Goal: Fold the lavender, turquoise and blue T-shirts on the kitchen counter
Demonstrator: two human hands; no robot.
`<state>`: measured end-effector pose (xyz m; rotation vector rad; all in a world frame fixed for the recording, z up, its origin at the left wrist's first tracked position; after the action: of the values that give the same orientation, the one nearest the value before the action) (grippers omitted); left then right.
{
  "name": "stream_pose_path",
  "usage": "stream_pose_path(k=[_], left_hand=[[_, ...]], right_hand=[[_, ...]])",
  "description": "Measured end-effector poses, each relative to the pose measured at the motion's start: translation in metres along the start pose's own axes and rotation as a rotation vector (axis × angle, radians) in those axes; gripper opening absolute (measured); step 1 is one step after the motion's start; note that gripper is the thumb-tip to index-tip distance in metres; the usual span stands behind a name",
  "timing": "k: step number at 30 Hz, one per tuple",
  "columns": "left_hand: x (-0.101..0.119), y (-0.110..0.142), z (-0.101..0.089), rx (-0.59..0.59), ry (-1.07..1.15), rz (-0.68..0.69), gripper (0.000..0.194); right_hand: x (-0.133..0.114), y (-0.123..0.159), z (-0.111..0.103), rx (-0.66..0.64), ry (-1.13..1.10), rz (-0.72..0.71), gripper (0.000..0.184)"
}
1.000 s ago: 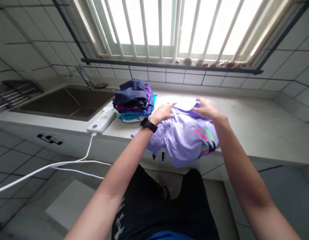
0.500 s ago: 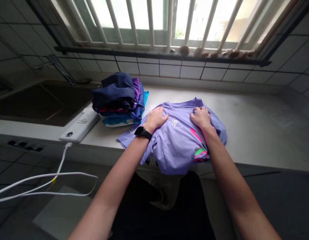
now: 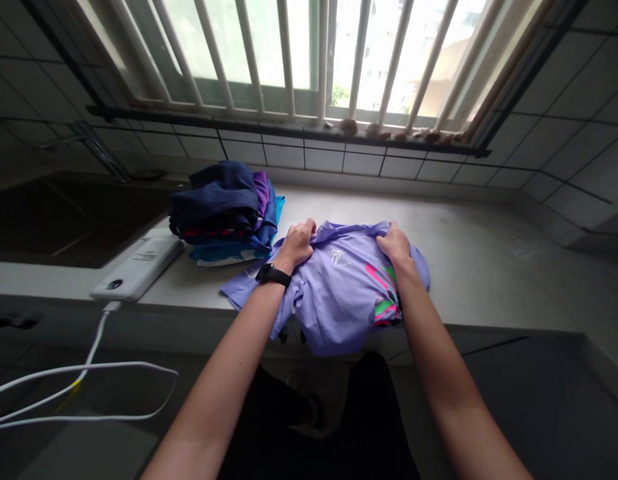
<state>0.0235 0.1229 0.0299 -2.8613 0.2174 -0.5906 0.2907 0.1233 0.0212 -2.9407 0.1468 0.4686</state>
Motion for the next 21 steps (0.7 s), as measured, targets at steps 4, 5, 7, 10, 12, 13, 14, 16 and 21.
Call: stream_pose_path(k=[4, 5, 7, 10, 12, 13, 14, 16, 21], left_hand=[[-0.009, -0.001, 0.007, -0.015, -0.014, -0.097, 0.034], [-0.007, 0.000, 0.010, -0.026, -0.038, -0.093, 0.028], [0.001, 0.003, 0.016, -0.070, -0.077, -0.064, 0.023], [0.012, 0.024, 0.013, -0.200, -0.037, -0.039, 0.021], [0.019, 0.052, 0.003, -0.355, 0.019, -0.012, 0.016], [0.024, 0.071, -0.005, -0.463, 0.044, 0.028, 0.015], [0.031, 0.090, -0.018, -0.541, 0.092, 0.091, 0.016], [0.042, 0.128, -0.050, -0.690, 0.208, 0.183, 0.021], [0.039, 0.132, -0.144, -0.383, 0.356, 0.100, 0.027]], right_hand=[[-0.011, 0.002, 0.007, -0.055, 0.025, -0.072, 0.042], [-0.014, 0.004, 0.007, -0.056, 0.031, -0.079, 0.042], [-0.021, 0.010, 0.005, -0.061, 0.040, -0.085, 0.041], [-0.030, 0.026, -0.003, -0.184, 0.008, -0.111, 0.034], [-0.037, 0.047, -0.010, -0.399, -0.116, -0.176, 0.023], [-0.041, 0.062, -0.017, -0.524, -0.218, -0.230, 0.016], [-0.046, 0.078, -0.029, -0.630, -0.350, -0.285, 0.011], [-0.059, 0.103, -0.073, -0.680, -0.646, -0.444, 0.018], [-0.071, 0.126, -0.177, -0.476, -0.966, -0.660, 0.039]])
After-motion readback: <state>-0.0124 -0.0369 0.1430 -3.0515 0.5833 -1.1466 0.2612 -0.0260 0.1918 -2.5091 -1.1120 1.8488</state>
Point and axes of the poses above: each hand's wrist, its own y-axis away from the middle knuckle, its own z-axis out of the palm, x = y × z, the point moved 10 cm from there along -y, towards the middle knuckle, and after that the axes turned 11 degrees about -z, right-handed, at the moved point
